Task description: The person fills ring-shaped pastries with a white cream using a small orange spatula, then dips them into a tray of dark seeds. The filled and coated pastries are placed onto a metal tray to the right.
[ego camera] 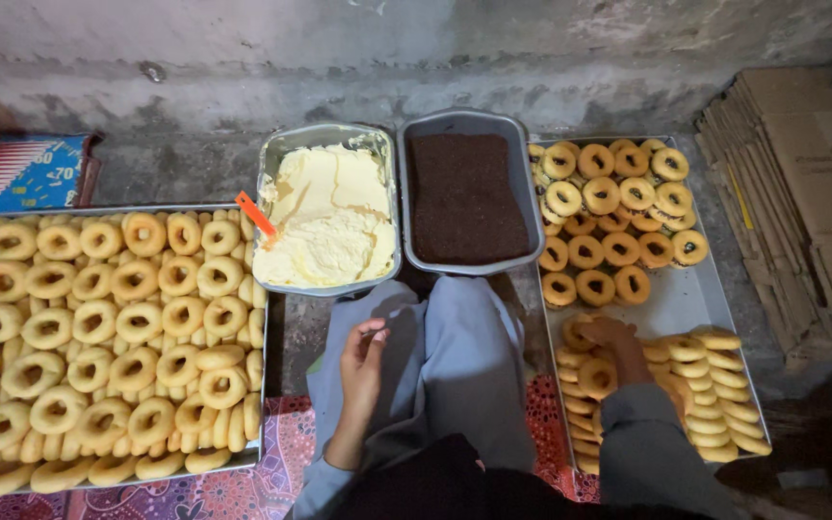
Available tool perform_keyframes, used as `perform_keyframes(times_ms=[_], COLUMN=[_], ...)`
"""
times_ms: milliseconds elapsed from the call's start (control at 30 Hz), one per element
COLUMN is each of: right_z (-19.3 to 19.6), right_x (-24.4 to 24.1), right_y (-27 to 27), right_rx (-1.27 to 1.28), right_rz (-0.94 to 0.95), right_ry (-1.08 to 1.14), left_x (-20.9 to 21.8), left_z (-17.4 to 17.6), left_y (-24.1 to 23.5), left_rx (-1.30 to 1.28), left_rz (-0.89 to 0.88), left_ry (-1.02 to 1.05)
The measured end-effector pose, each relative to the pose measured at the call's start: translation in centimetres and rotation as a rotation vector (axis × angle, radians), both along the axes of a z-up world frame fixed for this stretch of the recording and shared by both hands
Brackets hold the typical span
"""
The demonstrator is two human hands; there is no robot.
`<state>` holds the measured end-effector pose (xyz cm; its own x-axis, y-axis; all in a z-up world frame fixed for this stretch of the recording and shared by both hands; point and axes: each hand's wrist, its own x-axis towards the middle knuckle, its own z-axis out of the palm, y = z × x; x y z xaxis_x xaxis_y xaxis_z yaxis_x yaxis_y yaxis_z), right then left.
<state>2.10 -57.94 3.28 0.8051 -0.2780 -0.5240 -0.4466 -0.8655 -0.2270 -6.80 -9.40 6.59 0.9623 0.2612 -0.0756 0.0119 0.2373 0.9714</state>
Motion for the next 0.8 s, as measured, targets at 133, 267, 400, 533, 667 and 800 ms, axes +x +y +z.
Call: perform_keyframes(times_ms=[133,267,400,533,667,800], right_z=[-0.1,0.4,1.8,3.0,2.8,4.9], right_x=[0.4,-0.2,-1.7,-3.4,-4.3,-2.7], right_y=[0.5,0.1,0.9,7.1,19.1,25.8], right_rx=[0.005,0.028,0.116,0.808,1.436,1.432], right_rz=[0.031,0.027,-0.073,-0.206,-0.105,-0.153], right_ry=[0.091,0.066,-0.236,-0.235,-0.028,-0.003], left_x=[0.1,0.1,0.1,0.4,-0.6,-0.6], left_z=[0.3,-0.5,-1.6,-1.7,-0.1,1.8], left_y=[0.3,0.2,-0.3,-2.6,-4.9,-4.1], left_rx=[0.022,0.015,-0.012,-0.175,-0.540,-0.539], left_rz=[-0.003,0.007,-0.031,-0.212,-0.562,-0.453], left_ry=[0.006,0.000,-0.006,0.088,0.450,0.275])
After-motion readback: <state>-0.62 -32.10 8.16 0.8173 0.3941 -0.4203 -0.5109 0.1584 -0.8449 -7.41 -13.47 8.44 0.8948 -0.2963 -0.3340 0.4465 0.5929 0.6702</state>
